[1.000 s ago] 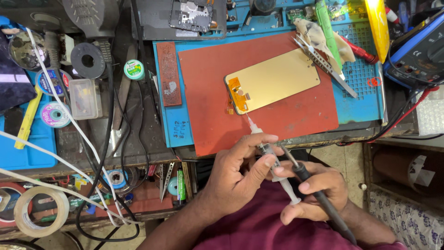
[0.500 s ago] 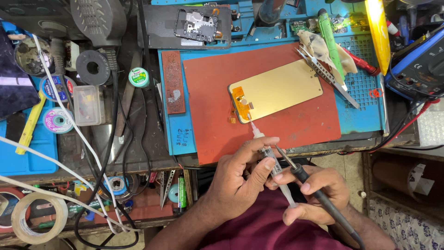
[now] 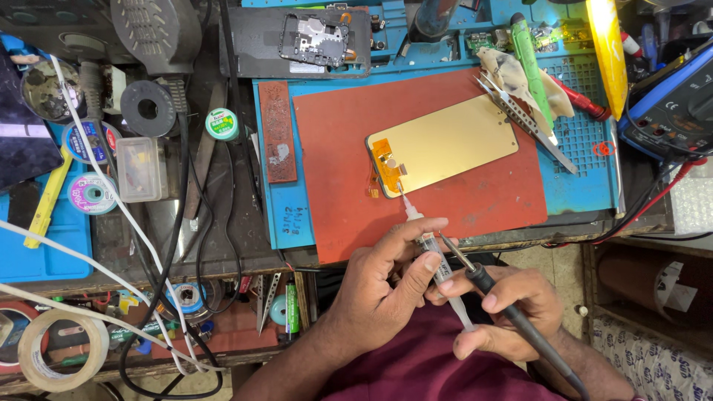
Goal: The person uses a soldering iron to work on a small orange circuit board attached to a gold-colored smartphone screen. They apply flux from a syringe and solder a small component onto the board while holding the screen steady.
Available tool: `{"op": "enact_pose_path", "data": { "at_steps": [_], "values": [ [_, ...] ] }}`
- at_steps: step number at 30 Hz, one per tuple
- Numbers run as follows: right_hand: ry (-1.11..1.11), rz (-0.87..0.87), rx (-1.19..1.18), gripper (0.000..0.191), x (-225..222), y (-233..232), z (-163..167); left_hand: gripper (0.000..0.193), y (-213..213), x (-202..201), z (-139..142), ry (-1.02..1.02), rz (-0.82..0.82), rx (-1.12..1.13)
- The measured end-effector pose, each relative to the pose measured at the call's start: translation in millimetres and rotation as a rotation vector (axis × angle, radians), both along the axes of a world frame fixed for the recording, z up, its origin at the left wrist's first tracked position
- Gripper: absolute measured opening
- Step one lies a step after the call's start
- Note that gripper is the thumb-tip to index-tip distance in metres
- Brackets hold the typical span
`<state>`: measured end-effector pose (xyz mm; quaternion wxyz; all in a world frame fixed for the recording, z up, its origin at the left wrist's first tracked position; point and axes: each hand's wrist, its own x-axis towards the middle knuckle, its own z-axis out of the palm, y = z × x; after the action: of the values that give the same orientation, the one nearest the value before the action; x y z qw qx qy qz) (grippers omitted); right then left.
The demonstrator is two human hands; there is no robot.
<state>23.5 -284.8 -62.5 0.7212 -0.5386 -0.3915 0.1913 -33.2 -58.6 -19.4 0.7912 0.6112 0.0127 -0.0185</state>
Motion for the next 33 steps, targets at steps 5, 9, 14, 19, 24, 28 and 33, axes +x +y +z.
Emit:
{"op": "enact_pose_path", "data": {
  "at_steps": [5, 9, 14, 19, 24, 28, 33],
  "values": [
    [0.026, 0.008, 0.002, 0.054, -0.2, 0.5, 1.3, 0.037, 0.2, -0.4, -0.5, 0.003, 0.003, 0.009],
    [0.059, 0.008, 0.018, 0.056, -2.8, -0.6, 1.1, 0.038, 0.0, -1.5, -1.4, -0.011, 0.013, 0.046],
    [0.072, 0.032, 0.052, 0.058, -2.8, -1.0, 2.6, 0.037, 0.6, -2.1, -4.3, -0.027, 0.005, 0.039],
    [0.035, 0.053, 0.042, 0.057, 5.5, -7.4, 17.9, 0.041, 3.6, -6.8, -1.0, -0.039, -0.002, 0.082],
    [-0.354, -0.210, -0.128, 0.054, 37.0, -34.8, 42.3, 0.051, 17.3, -20.8, 21.7, -0.130, 0.026, 0.212],
    [-0.501, -0.599, -0.607, 0.047, 61.7, -44.7, 72.6, 0.038, 39.9, -14.9, 38.0, -0.188, 0.156, 0.644],
    [-1.076, -0.540, -0.862, 0.049, 126.9, -26.8, 103.7, 0.057, 71.5, 24.5, 40.7, -0.379, 0.232, 1.054]
  ]
}}
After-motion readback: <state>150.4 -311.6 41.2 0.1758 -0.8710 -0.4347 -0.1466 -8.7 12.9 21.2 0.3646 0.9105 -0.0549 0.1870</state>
